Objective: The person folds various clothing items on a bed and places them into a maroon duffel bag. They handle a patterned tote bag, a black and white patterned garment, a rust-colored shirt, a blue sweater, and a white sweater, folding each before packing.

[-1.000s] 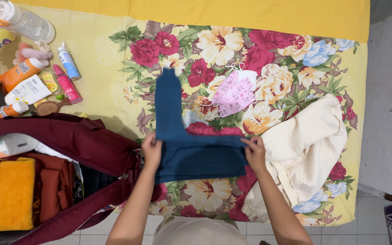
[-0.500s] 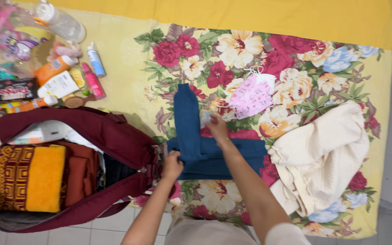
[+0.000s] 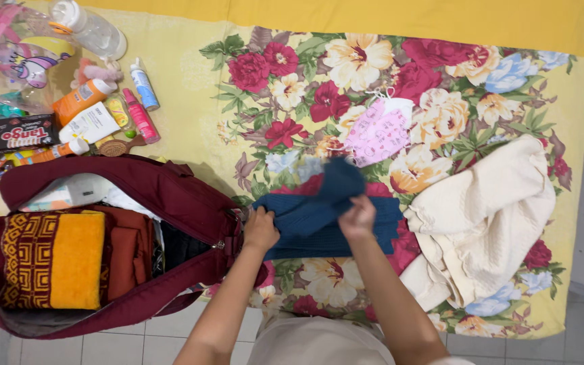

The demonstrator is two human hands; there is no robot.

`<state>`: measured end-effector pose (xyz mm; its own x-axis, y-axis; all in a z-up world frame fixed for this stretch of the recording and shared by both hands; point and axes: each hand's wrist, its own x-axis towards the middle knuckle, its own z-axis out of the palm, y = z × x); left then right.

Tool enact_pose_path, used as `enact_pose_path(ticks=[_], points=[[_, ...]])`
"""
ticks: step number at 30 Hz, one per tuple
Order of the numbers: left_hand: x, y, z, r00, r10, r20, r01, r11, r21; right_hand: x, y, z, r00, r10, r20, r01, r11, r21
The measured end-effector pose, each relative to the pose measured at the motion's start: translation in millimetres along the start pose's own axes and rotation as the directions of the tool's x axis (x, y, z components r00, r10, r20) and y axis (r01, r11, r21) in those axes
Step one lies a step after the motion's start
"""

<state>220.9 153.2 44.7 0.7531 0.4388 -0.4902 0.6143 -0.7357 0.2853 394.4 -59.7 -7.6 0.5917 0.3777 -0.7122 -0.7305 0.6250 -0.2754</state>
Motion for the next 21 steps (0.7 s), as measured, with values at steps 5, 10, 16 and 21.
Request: enact_pose_path(ticks=[5,10,16,21], points=[[16,6,6,0.984,0.154,0.095,-0.180,0.888,0.423,-64,-31,-49,0.978,0.091,-0.186,-0.095,0.995,-0.015],[18,0,31,0.989,0.147,-0.010,-0.123,0.863,0.490,-60,-43,-124,0.917,-0.335,-0.218,0.212,0.870,-0.445],[-26,50,54,0.883,0.342,-0.322,-0.259,0.926,0.275,-56,-51,-153,0.569,-0.820,-0.067,0.200,0.217,-0.955],[-74,116,92,0.921,0.341,0.188,-0.333,0.940,-0.077,-38,-42,-133,0.916,-0.287,-0.280,0.104,0.844,-0.526]])
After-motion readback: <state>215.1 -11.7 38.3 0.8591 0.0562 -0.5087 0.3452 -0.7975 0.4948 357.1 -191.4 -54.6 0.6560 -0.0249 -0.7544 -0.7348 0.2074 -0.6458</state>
